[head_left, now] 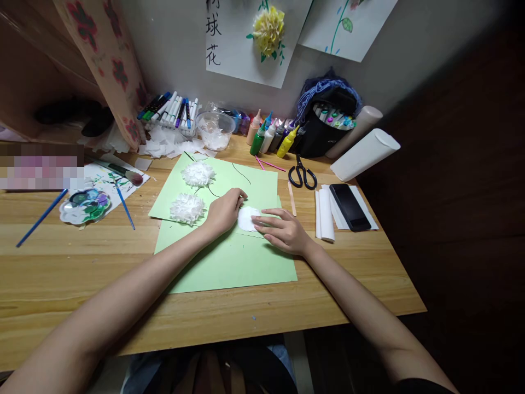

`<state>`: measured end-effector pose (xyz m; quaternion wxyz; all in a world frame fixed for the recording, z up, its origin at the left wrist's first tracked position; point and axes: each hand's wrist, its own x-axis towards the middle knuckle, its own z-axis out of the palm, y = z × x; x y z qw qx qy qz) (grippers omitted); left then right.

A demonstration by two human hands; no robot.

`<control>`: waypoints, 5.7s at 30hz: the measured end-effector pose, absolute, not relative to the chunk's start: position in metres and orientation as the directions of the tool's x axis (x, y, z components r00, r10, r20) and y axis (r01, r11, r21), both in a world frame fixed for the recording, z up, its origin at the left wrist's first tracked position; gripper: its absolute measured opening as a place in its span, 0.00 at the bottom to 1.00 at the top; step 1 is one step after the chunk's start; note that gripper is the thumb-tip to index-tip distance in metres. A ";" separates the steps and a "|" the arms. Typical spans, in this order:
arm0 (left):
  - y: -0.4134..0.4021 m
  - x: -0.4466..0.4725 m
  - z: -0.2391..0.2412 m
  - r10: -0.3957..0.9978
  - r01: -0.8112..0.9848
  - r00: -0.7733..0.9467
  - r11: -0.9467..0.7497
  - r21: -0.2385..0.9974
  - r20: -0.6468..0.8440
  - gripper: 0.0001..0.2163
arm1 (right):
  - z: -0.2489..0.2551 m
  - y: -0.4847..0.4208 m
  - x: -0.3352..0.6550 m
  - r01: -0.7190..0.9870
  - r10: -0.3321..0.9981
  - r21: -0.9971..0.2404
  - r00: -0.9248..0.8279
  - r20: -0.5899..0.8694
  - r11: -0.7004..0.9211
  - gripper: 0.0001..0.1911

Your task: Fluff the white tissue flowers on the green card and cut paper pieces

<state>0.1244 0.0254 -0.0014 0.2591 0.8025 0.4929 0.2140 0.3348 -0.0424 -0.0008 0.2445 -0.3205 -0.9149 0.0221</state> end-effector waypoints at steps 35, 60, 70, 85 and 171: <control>-0.011 0.158 0.001 0.918 0.797 0.352 -0.397 0.455 0.185 0.29 | -0.006 -0.038 0.333 0.824 0.933 -0.462 -0.207 0.293 0.328 0.23; -0.008 0.152 -0.014 0.868 0.727 0.446 -0.493 0.478 0.217 0.28 | -0.003 -0.043 0.327 0.894 0.939 -0.341 -0.198 0.281 0.291 0.25; -0.007 0.152 -0.011 0.881 0.732 0.420 -0.471 0.493 0.218 0.29 | 0.000 -0.044 0.326 0.918 0.961 -0.314 -0.183 0.209 0.243 0.23; -0.003 0.156 -0.010 0.928 0.754 0.289 -0.371 0.542 0.234 0.20 | 0.000 -0.045 0.328 0.916 0.948 -0.288 -0.215 0.236 0.280 0.23; 0.033 0.116 -0.012 0.867 0.707 0.416 -0.498 0.502 0.275 0.17 | -0.011 -0.025 0.331 0.819 0.856 -0.268 -0.444 0.265 0.507 0.20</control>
